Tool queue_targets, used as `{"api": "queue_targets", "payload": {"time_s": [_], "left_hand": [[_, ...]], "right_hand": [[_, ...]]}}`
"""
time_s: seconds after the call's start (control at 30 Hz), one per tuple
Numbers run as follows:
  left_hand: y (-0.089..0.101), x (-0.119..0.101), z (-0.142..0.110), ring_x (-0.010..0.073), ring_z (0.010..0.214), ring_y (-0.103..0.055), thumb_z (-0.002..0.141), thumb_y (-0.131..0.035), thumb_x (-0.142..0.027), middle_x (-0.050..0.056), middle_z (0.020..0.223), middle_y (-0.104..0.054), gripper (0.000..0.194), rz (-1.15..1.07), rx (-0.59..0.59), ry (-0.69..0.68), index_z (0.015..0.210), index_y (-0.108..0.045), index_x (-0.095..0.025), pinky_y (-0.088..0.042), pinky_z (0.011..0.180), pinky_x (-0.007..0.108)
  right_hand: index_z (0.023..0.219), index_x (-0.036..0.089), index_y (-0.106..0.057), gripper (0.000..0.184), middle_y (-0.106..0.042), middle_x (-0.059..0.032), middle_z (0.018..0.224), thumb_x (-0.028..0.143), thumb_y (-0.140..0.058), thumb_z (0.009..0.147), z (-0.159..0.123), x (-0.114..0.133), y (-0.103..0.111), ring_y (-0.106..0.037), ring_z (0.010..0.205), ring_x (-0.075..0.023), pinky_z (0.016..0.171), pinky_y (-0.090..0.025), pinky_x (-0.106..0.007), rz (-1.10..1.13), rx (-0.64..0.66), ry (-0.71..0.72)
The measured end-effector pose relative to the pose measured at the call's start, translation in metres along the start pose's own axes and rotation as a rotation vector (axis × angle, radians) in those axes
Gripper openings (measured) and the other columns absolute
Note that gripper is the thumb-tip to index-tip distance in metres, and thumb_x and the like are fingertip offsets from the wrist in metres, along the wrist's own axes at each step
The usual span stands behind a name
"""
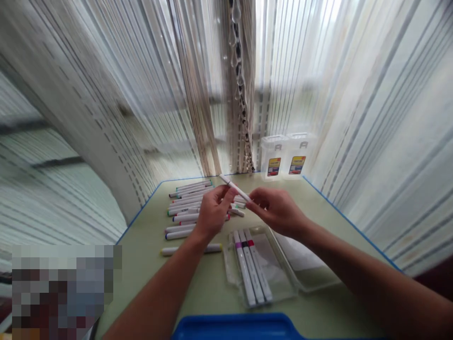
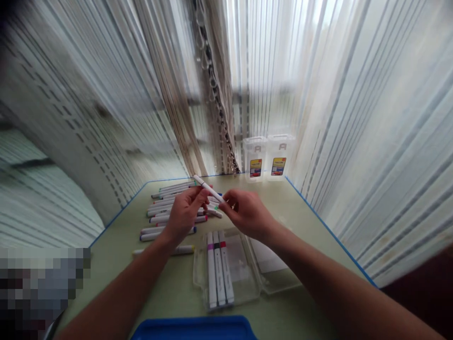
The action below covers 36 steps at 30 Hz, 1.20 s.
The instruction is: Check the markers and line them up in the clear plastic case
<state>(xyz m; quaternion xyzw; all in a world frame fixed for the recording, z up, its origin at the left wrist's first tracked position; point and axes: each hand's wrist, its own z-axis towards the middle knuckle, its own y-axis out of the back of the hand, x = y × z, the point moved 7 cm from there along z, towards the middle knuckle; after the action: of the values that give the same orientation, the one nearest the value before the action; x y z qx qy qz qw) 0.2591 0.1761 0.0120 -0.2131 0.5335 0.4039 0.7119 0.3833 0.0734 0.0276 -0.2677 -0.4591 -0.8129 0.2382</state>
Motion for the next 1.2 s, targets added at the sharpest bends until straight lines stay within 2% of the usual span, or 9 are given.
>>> {"api": "queue_targets", "payload": {"time_s": [0.2,0.33,0.43,0.53,0.63,0.77,0.9,1.03,1.2], "left_hand": [[-0.011,-0.002,-0.003,0.0122,0.066,-0.06,0.09,-0.067,-0.037,0.006,0.081,-0.073,0.028,-0.121,0.056,0.015,0.098,-0.073,-0.011,-0.05,0.063,0.024],[-0.015,-0.003,-0.006,0.0146,0.066,-0.063,0.09,-0.065,-0.04,0.006,0.078,-0.071,0.03,-0.135,0.1,0.033,0.099,-0.072,-0.012,-0.052,0.064,0.026],[-0.021,-0.005,-0.01,0.0152,0.066,-0.065,0.091,-0.064,-0.041,0.005,0.075,-0.069,0.032,-0.145,0.153,0.046,0.099,-0.07,-0.011,-0.052,0.062,0.026],[-0.03,-0.008,-0.014,0.0135,0.057,-0.063,0.092,-0.062,-0.044,0.002,0.07,-0.064,0.034,-0.204,0.225,0.07,0.101,-0.066,-0.011,-0.049,0.054,0.025],[-0.04,-0.012,-0.012,0.0094,0.044,-0.053,0.092,-0.06,-0.049,-0.002,0.069,-0.057,0.037,-0.246,0.294,0.075,0.101,-0.063,-0.013,-0.041,0.041,0.022],[-0.046,-0.021,-0.003,0.0037,0.041,-0.036,0.093,-0.059,-0.05,-0.005,0.065,-0.048,0.037,-0.199,0.335,0.07,0.097,-0.064,-0.013,-0.025,0.036,0.017],[-0.047,-0.026,-0.006,0.0039,0.048,-0.036,0.091,-0.062,-0.046,-0.002,0.07,-0.051,0.033,-0.185,0.376,0.077,0.094,-0.065,-0.013,-0.025,0.042,0.016],[-0.047,-0.02,-0.017,0.0031,0.047,-0.031,0.091,-0.063,-0.045,-0.004,0.066,-0.046,0.034,-0.26,0.386,0.112,0.079,-0.061,-0.013,-0.02,0.043,0.018],[-0.037,-0.017,-0.017,0.0051,0.05,-0.038,0.09,-0.065,-0.04,0.002,0.073,-0.059,0.029,-0.194,0.327,0.074,0.091,-0.069,-0.011,-0.025,0.044,0.02]], "right_hand": [[0.075,0.016,-0.073,0.024,-0.07,-0.0014,0.063,0.037,-0.071,0.087,-0.004,0.011,0.0,-0.059,0.054,-0.0115,0.053,-0.04,-0.023,-0.01,0.045,0.077],[0.076,0.014,-0.071,0.034,-0.068,-0.0033,0.06,0.042,-0.063,0.093,-0.002,0.009,0.019,-0.06,0.052,-0.0127,0.051,-0.04,-0.024,0.021,-0.124,0.04],[0.096,0.012,-0.069,0.032,-0.071,-0.0048,0.069,0.042,-0.056,0.097,0.0,0.001,0.024,-0.062,0.053,-0.0136,0.052,-0.045,-0.025,0.186,-0.193,-0.014],[0.124,0.013,-0.062,0.04,-0.071,-0.0035,0.076,0.042,-0.054,0.098,0.002,-0.003,0.022,-0.061,0.055,-0.0129,0.051,-0.046,-0.025,0.37,-0.157,-0.021],[0.134,0.014,-0.055,0.047,-0.067,-0.0006,0.077,0.043,-0.056,0.097,0.004,0.001,0.024,-0.06,0.055,-0.0118,0.049,-0.046,-0.024,0.512,-0.167,0.022],[0.117,0.014,-0.061,0.037,-0.063,0.0017,0.072,0.042,-0.063,0.092,0.006,0.003,0.034,-0.055,0.052,-0.0097,0.044,-0.042,-0.022,0.604,-0.241,0.074],[0.104,0.014,-0.062,0.03,-0.063,0.0018,0.07,0.038,-0.071,0.088,0.008,0.0,0.035,-0.052,0.05,-0.0078,0.043,-0.041,-0.021,0.663,-0.271,0.091],[0.099,0.014,-0.064,0.031,-0.065,0.0012,0.069,0.035,-0.079,0.081,0.009,-0.001,0.025,-0.054,0.051,-0.0077,0.043,-0.041,-0.021,0.724,-0.169,0.059],[0.092,0.015,-0.064,0.029,-0.065,0.0021,0.065,0.033,-0.082,0.078,0.007,-0.001,0.026,-0.054,0.048,-0.0073,0.04,-0.041,-0.021,0.772,-0.132,0.036]]}}
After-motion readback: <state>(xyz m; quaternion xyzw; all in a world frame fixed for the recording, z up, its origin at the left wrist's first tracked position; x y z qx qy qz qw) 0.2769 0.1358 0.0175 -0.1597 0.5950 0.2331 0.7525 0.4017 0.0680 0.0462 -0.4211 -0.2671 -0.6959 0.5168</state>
